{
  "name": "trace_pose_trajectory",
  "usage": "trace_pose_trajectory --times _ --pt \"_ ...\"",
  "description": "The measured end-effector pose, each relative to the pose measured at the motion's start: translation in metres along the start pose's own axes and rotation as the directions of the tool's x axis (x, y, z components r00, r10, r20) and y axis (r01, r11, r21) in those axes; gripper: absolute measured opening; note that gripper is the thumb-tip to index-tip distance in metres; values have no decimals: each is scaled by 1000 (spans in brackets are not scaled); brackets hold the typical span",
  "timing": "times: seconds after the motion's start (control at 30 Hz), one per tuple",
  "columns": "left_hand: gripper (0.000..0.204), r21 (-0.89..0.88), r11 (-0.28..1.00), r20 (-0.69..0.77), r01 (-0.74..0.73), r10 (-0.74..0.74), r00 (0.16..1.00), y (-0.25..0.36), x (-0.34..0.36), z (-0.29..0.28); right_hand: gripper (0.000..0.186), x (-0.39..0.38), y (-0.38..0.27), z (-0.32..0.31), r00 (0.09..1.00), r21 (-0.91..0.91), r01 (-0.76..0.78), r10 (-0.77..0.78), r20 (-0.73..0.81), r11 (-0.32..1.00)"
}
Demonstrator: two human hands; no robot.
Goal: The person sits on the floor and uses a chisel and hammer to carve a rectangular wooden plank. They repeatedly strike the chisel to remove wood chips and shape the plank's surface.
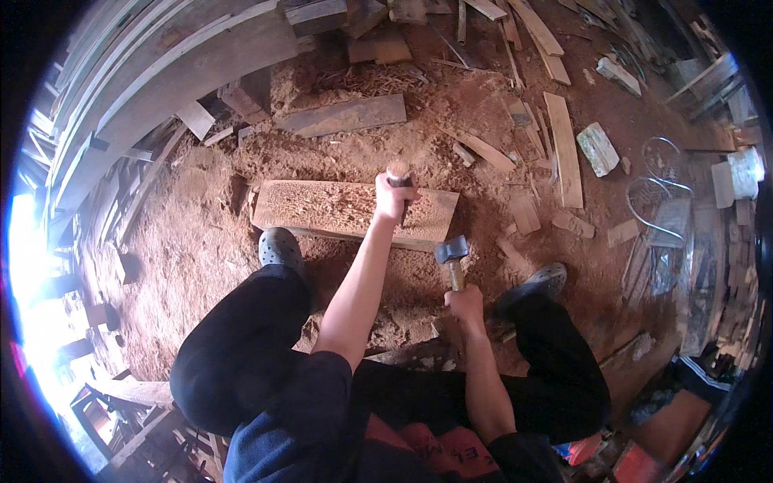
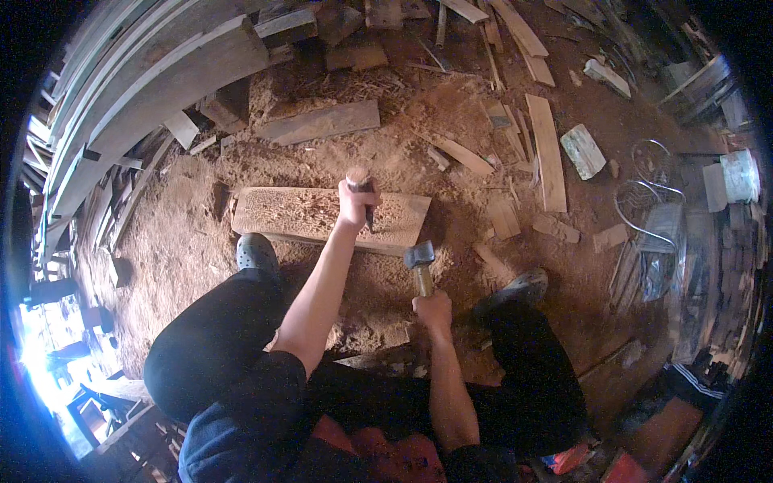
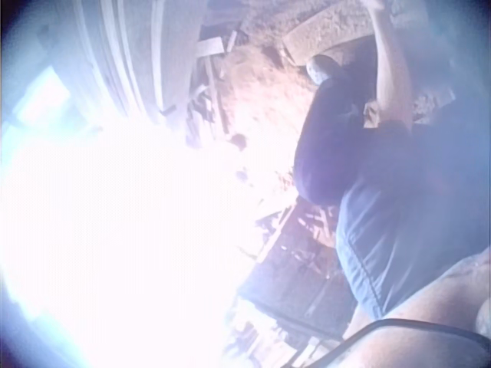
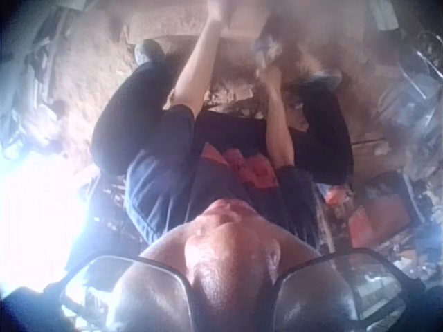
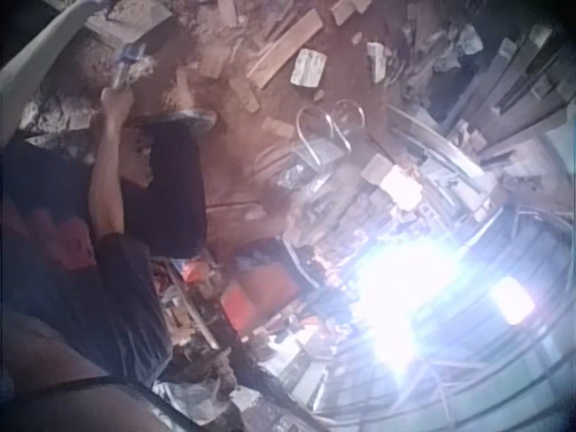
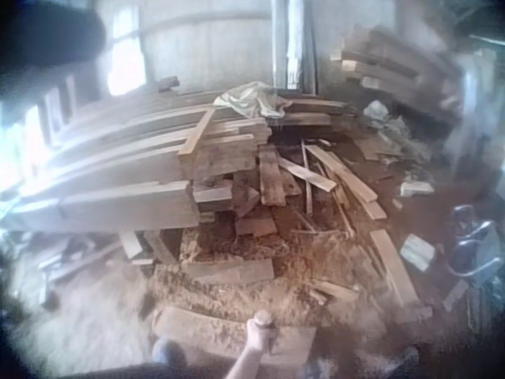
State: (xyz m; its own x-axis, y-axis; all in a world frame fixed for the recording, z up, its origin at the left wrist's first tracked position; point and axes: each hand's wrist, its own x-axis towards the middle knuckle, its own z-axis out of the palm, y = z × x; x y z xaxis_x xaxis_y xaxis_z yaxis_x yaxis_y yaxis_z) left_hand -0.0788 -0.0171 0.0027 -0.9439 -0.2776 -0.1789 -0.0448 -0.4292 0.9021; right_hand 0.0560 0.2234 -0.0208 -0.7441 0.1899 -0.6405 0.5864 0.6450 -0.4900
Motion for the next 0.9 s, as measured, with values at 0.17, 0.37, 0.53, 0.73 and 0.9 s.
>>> trace_pose_trajectory --times 0.17,0.37,0.53,0.73,0.9 --pt "14 6 999 59 -32 31 998 -6 -17 0 14 15 4 5 1000 173 5 0 -28 985" --pt "15 -23 997 115 -80 82 990 -5 -22 -19 14 25 3 14 1000 -18 2 -2 -16 1000" --pt "14 -347 932 -97 -104 74 993 -17 -30 -31 15 28 1 17 995 -51 -77 79 56 996" --pt "16 486 785 310 -383 255 916 -54 -60 31 16 39 31 41 996 -103 81 -84 -20 991" --pt "20 342 939 151 -37 -16 988 -44 -46 21 15 59 58 45 999 -92 -26 22 -44 995"
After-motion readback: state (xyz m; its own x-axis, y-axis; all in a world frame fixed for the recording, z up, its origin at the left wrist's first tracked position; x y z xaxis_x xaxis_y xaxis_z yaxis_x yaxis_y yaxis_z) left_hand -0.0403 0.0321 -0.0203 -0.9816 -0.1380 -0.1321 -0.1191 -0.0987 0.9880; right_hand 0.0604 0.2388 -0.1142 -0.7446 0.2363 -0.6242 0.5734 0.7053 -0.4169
